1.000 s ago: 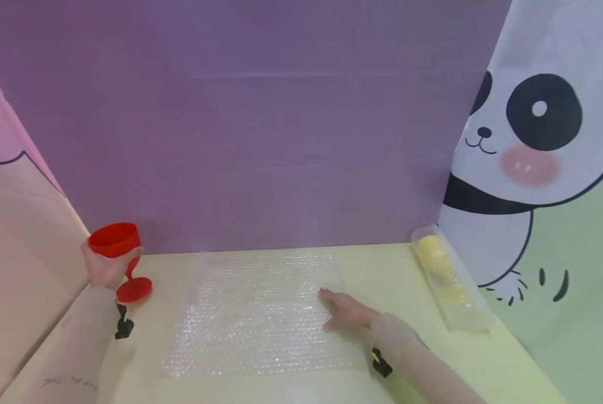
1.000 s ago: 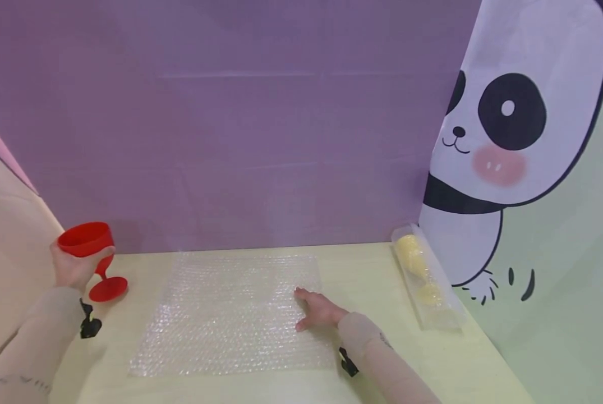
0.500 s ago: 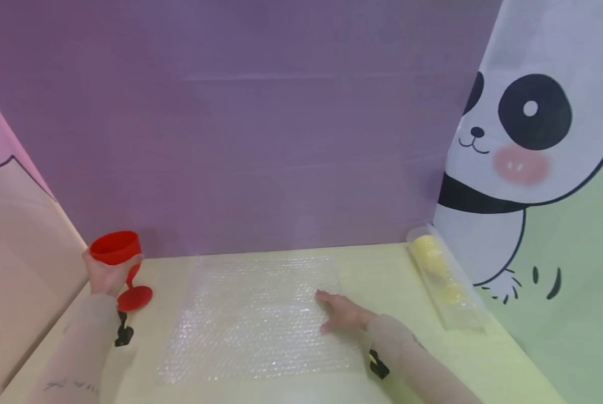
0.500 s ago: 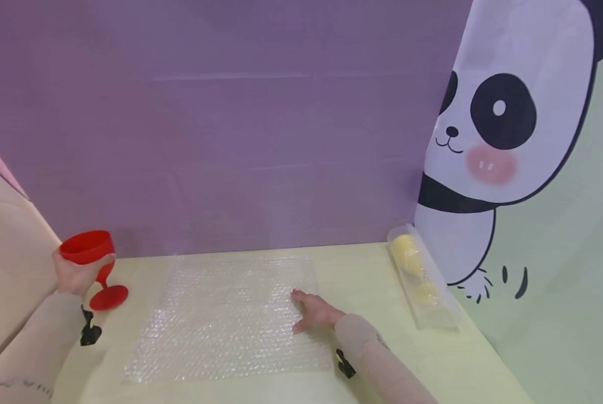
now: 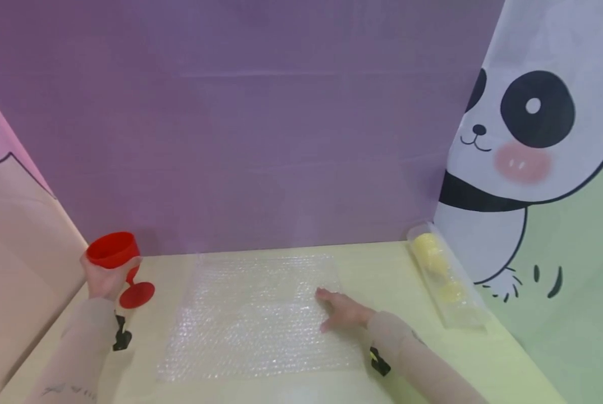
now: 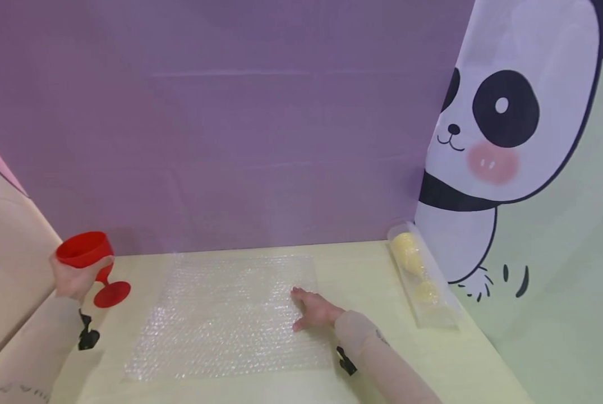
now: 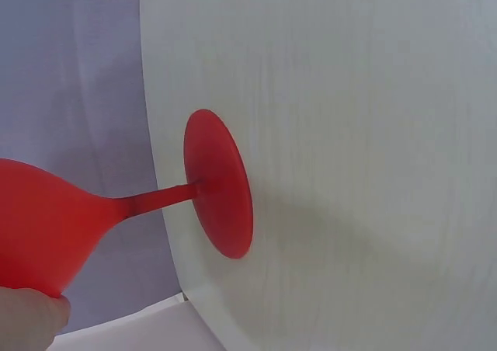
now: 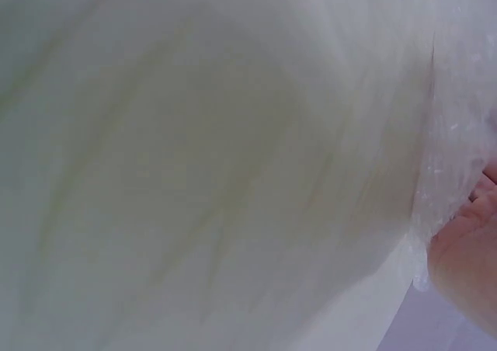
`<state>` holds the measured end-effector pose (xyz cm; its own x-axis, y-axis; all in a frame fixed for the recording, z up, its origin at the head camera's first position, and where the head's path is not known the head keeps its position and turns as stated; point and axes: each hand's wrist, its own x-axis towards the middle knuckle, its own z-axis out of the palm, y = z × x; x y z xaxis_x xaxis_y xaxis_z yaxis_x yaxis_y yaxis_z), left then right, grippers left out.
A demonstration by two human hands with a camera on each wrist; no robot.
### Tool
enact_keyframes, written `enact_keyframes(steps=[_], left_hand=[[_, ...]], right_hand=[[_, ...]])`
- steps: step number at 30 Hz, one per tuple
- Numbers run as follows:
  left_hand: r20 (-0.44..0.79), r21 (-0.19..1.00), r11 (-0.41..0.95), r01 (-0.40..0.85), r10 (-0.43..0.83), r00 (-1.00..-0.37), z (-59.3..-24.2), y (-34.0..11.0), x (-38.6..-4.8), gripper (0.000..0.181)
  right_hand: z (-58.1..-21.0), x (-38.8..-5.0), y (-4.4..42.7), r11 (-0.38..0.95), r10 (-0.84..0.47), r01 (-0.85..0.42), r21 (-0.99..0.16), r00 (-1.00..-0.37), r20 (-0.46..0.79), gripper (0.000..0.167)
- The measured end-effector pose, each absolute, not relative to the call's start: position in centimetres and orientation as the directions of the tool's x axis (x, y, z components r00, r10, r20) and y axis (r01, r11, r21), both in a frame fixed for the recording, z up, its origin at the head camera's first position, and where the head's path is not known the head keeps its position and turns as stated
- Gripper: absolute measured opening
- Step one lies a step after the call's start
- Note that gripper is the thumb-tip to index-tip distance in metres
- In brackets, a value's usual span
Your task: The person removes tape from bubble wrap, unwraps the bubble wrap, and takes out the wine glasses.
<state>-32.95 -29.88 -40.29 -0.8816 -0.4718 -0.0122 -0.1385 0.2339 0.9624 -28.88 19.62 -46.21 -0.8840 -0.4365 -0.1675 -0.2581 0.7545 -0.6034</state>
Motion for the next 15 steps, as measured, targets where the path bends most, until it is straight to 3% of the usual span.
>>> enact_keyframes(steps=[15], left_hand=[[-0.052,0.959,0.223,-0.175,-0.468,-0.882,-41.9,-30.6,-33.0,0.099]], right_hand=[[-45.8,-28.6,19.4,0.737,-0.451,-0.259,-0.624,-0.877,-0.169,0.087]])
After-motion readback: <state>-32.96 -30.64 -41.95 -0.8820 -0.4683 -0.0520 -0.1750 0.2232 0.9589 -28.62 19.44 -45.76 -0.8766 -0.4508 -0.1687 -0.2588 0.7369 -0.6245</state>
